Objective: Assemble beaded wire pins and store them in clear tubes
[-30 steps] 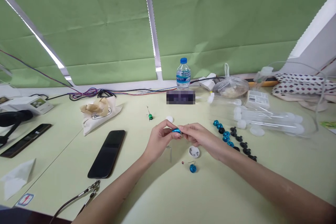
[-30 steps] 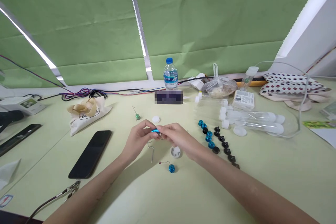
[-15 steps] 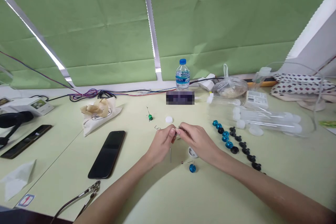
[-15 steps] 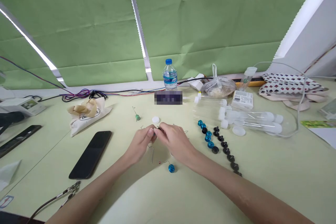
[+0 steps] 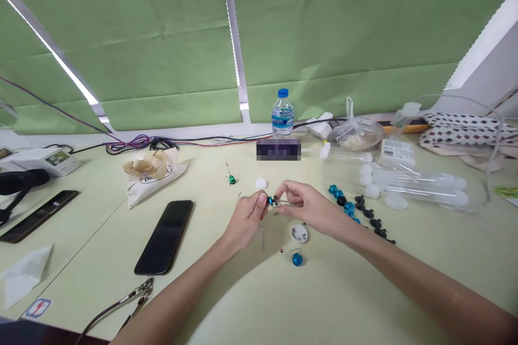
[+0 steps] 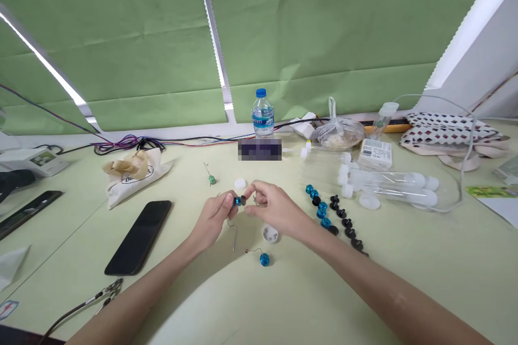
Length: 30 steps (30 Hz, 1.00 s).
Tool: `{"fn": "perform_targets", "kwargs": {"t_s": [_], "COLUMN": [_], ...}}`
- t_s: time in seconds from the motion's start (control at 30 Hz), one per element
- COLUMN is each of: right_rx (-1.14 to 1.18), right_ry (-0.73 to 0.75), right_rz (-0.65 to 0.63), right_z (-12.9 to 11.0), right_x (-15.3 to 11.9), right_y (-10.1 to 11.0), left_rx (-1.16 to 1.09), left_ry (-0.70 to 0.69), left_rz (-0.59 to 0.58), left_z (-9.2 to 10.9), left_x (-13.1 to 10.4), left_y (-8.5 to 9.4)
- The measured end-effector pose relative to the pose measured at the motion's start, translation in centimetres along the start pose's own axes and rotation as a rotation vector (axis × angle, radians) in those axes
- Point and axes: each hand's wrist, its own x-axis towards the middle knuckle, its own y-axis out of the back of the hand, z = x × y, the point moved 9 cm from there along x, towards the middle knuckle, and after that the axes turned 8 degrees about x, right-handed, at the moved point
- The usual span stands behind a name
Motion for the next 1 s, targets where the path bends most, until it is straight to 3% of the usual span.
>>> {"fn": "perform_targets", "kwargs": {"t_s": [0.1, 0.3, 0.47, 0.67, 0.83, 1.0], "right_rx": [0.001, 0.026, 0.026, 0.041, 0.057, 0.068], "right_ry": [-0.005, -0.007, 0.008, 0.001, -0.004, -0.024], "right_rz": [0.045, -0.022, 0.047, -0.036, 0.038, -0.021], "right_z": [0.1, -0.3, -0.4, -0.1, -0.4, 0.0], "right_x": [0.1, 0.0, 0.1, 0.1, 0.1, 0.1], "right_y": [0.5, -0.5, 0.4, -0.4, 0.5, -0.1], "left_rx": [0.017, 0.050, 0.026, 0.038, 0.030, 0.056], "left_ry": [0.010, -0.018, 0.016, 0.008, 0.038, 0.028], "left_rz": [0.014, -0.015, 0.015, -0.005, 0.022, 0.008], "left_z": [0.0, 0.3, 0.0, 0.1, -0.4, -0.2], "left_x": [0.0, 0.0, 0.0, 0.0, 0.1, 0.1], "left_y": [0.3, -0.2, 0.1, 0.0, 0.2, 0.1]}}
